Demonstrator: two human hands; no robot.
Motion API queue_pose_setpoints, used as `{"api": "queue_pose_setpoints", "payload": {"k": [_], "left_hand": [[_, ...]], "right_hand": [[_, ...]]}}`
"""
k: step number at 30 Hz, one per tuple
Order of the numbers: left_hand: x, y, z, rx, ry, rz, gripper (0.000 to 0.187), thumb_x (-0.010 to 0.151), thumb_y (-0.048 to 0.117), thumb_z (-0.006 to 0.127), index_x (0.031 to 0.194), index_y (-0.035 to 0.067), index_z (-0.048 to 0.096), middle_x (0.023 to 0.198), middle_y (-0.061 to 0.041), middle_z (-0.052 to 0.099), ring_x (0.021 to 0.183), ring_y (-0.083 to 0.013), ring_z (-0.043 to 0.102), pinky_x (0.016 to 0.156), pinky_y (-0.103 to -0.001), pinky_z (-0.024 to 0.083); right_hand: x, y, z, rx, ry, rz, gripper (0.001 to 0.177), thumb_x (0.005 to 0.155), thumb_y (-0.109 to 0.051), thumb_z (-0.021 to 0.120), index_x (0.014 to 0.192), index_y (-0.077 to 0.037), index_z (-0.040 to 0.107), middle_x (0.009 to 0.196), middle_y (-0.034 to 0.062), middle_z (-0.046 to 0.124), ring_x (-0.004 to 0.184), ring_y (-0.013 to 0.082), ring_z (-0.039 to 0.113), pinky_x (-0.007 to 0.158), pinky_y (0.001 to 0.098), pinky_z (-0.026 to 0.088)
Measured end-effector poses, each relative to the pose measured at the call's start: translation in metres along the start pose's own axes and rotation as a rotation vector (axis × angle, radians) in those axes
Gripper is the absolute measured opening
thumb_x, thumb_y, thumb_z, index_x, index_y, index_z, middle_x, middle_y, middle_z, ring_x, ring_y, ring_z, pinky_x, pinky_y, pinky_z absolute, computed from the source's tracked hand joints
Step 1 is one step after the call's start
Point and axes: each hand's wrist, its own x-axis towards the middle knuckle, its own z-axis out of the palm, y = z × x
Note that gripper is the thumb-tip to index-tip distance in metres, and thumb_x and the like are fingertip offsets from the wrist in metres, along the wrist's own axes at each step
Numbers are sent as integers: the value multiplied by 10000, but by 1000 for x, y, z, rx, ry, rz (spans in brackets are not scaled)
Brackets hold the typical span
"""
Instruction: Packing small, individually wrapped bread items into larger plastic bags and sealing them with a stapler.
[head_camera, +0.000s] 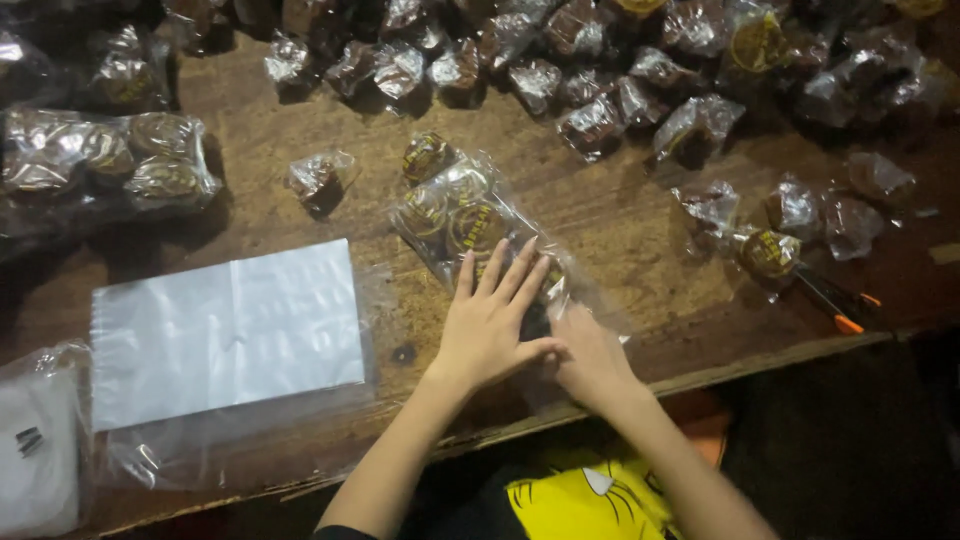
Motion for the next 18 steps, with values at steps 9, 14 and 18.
{"api": "queue_pose_setpoints", "payload": {"k": [9,14,18], "left_hand": [[25,-8,4,73,-15,69,1086,815,894,406,1571,115,408,1657,-114,361,1539,-377,277,1223,-627,159],[36,0,8,46,-81,27,1215,749,949,372,1570,53,375,1669,-142,321,1561,-356,230,1261,-621,88],[33,-2,23,94,-4,19,1116,832,897,348,1546,42,424,1650,-137,369,1547,-333,282,1257,-590,125]], "right_hand": [[25,36,2,-370,298,-480,134,852,-323,658,857,-206,592,853,6,498,876,249,553,731,344,494],[54,33,-14,53,319,-517,184,717,-119,660,895,-162,677,875,74,635,869,297,626,697,367,512],[54,53,35,-278,422,-518,178,742,-164,615,918,-149,622,887,80,604,853,301,604,646,384,479]]}}
